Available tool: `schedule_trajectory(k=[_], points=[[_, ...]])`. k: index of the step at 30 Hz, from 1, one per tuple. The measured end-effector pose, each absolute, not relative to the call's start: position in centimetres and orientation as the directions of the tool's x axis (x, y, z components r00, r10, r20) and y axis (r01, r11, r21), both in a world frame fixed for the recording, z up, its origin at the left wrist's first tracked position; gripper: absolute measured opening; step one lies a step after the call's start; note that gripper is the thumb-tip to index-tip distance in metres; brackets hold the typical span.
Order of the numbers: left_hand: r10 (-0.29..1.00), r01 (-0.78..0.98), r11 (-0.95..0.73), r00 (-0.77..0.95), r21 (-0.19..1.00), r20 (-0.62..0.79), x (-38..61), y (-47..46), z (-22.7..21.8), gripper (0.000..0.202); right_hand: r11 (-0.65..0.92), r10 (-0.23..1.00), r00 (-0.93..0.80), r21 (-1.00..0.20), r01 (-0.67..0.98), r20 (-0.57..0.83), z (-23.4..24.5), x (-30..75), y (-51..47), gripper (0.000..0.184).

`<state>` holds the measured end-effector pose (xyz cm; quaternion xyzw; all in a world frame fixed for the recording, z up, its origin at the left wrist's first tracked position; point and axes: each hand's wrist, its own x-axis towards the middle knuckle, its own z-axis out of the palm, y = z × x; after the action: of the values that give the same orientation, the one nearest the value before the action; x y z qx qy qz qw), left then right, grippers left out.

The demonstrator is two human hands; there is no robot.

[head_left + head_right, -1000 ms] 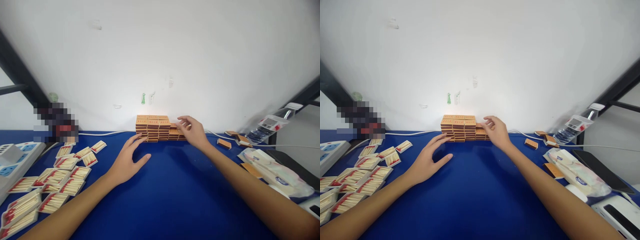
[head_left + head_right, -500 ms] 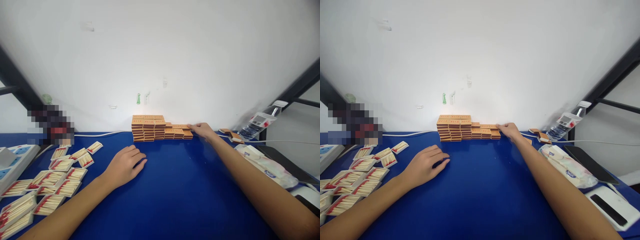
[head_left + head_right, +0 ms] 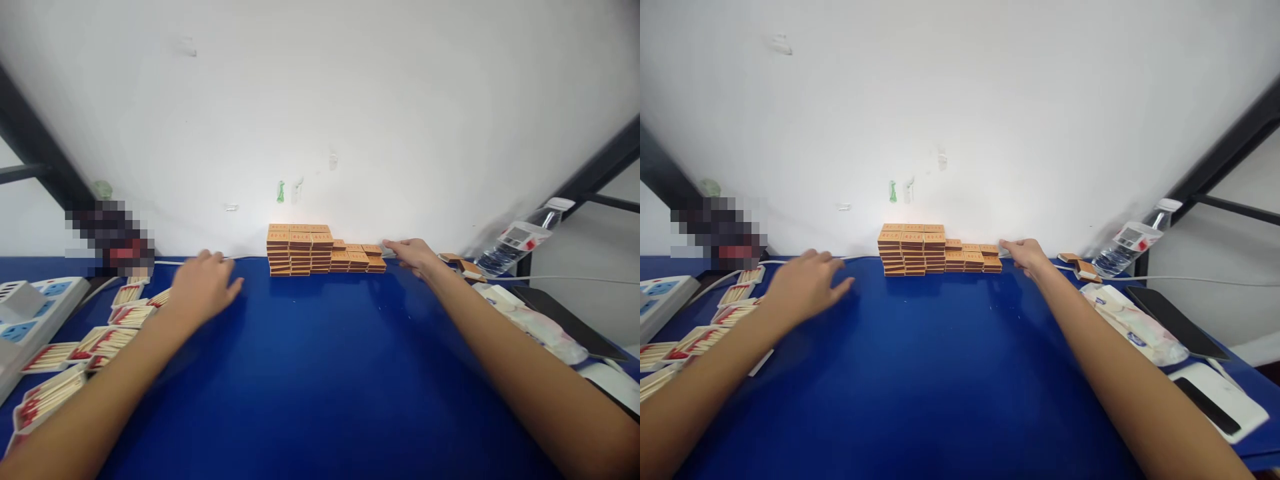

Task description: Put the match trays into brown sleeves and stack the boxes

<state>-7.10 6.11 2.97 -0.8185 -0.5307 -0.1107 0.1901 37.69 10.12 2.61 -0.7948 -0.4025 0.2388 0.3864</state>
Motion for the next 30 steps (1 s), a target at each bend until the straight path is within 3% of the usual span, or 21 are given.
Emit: schedule_trajectory(k=[4,8,12,15,18,20,22,26,28,30], points=[[0.936,0.978,-0.159,0.192,-0.133,0.295,-12.1,8.0,3.4,0.049,-0.387,0.829,0.549,-0.820,0.421,-0.109,2.6,37.2,10.1,0.046],[0.943,0.981,-0.174,0.192,-0.090,0.270,-13.6,8.1,3.1,0.058,-0.358,0.838,0.532,-0.858,0.368,-0.121,2.7,36.7,10.4,0.045],[0.922,0.963,-0.265,0.268,-0.047,0.279,-11.9,7.7,3.6,0.050,-0.243,0.849,0.527,-0.919,0.310,-0.047,4.6,37.0,9.0,0.039],[0.893,0.919,-0.394,0.382,0.003,0.240,-9.2,6.9,3.9,0.028,-0.106,0.888,0.459,-0.952,0.287,0.040,5.6,36.1,6.1,0.037],[0.789,0.758,-0.614,0.589,0.217,0.176,-6.1,5.2,3.8,0.018,-0.046,0.959,0.280,-0.960,0.277,0.035,4.4,32.9,2.2,0.036],[0.740,0.696,-0.671,0.608,0.253,0.290,-4.4,4.0,3.5,0.022,-0.062,0.992,0.124,-0.951,0.302,-0.026,2.8,29.9,-0.2,0.037],[0.706,0.665,-0.702,0.605,0.255,0.367,-3.1,3.0,3.1,0.025,0.020,0.996,-0.091,-0.885,0.465,-0.025,1.3,27.3,-1.9,0.036],[0.648,0.597,-0.755,0.617,0.270,0.447,-1.4,1.4,2.2,0.029,0.167,0.983,-0.175,-0.696,0.698,0.060,0.3,25.5,-3.1,0.034],[0.614,0.551,-0.784,0.623,0.286,0.485,-0.8,1.0,1.7,0.028,0.263,0.965,-0.199,-0.678,0.686,0.173,0.4,25.9,-3.1,0.025],[0.582,0.502,-0.811,0.634,0.302,0.510,-0.3,0.8,1.3,0.029,0.363,0.931,-0.265,-0.709,0.605,0.251,0.5,26.6,-3.0,0.036]])
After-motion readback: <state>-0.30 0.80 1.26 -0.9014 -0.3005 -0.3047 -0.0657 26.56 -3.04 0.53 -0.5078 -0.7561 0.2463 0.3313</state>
